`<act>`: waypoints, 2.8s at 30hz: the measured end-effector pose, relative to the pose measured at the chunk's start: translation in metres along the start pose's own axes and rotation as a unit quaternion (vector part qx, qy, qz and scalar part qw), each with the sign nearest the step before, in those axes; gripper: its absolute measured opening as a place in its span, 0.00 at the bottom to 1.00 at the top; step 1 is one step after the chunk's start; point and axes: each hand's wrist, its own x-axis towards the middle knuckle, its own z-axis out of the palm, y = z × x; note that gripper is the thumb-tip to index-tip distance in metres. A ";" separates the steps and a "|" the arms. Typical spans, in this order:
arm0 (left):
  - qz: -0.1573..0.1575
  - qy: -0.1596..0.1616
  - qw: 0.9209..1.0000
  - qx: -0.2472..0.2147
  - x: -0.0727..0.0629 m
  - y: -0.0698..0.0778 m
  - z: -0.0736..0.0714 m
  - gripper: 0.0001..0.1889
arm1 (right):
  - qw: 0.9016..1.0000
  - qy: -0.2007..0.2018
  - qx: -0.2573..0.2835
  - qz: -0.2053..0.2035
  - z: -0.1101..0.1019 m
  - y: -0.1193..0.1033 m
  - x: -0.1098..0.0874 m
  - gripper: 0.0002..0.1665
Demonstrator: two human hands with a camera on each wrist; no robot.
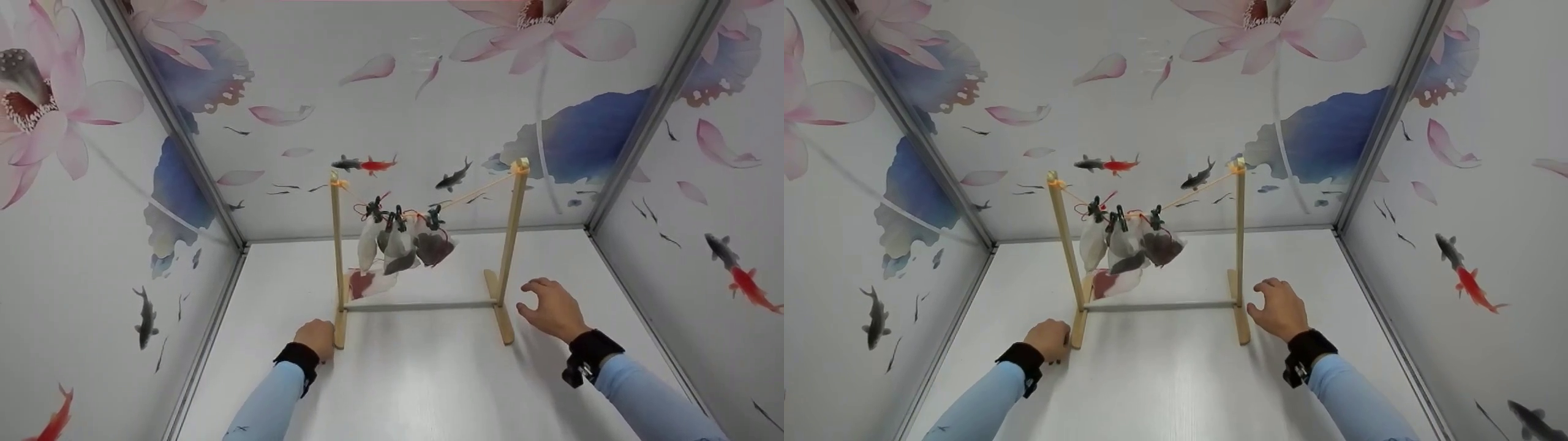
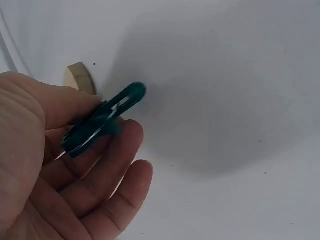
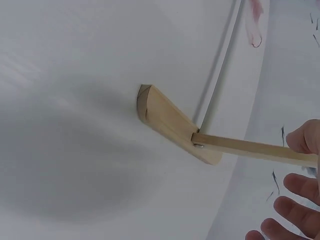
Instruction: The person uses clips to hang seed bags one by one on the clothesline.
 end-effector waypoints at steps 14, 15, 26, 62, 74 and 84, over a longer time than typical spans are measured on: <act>0.127 0.072 0.980 -0.135 0.001 0.076 -0.044 0.04 | 0.994 -0.033 0.067 -0.079 0.023 -0.057 -0.002 0.02; 0.138 0.074 0.979 -0.134 0.002 0.083 -0.044 0.05 | 0.993 -0.035 0.067 -0.090 0.025 -0.062 -0.002 0.02; 0.195 0.071 0.948 -0.241 0.006 0.138 -0.063 0.07 | 0.980 -0.069 0.058 -0.179 0.040 -0.105 0.003 0.18; 0.098 0.052 0.994 -0.008 0.066 0.126 -0.017 0.27 | 0.971 -0.058 0.025 -0.229 0.066 -0.096 0.000 0.05; -0.050 -0.074 0.996 -0.027 0.087 0.101 0.011 0.51 | 0.974 -0.074 0.051 -0.210 0.059 -0.077 -0.013 0.04; -0.104 -0.123 0.981 -0.108 0.089 0.113 0.006 0.56 | 0.973 -0.084 0.045 -0.212 0.059 -0.072 -0.015 0.07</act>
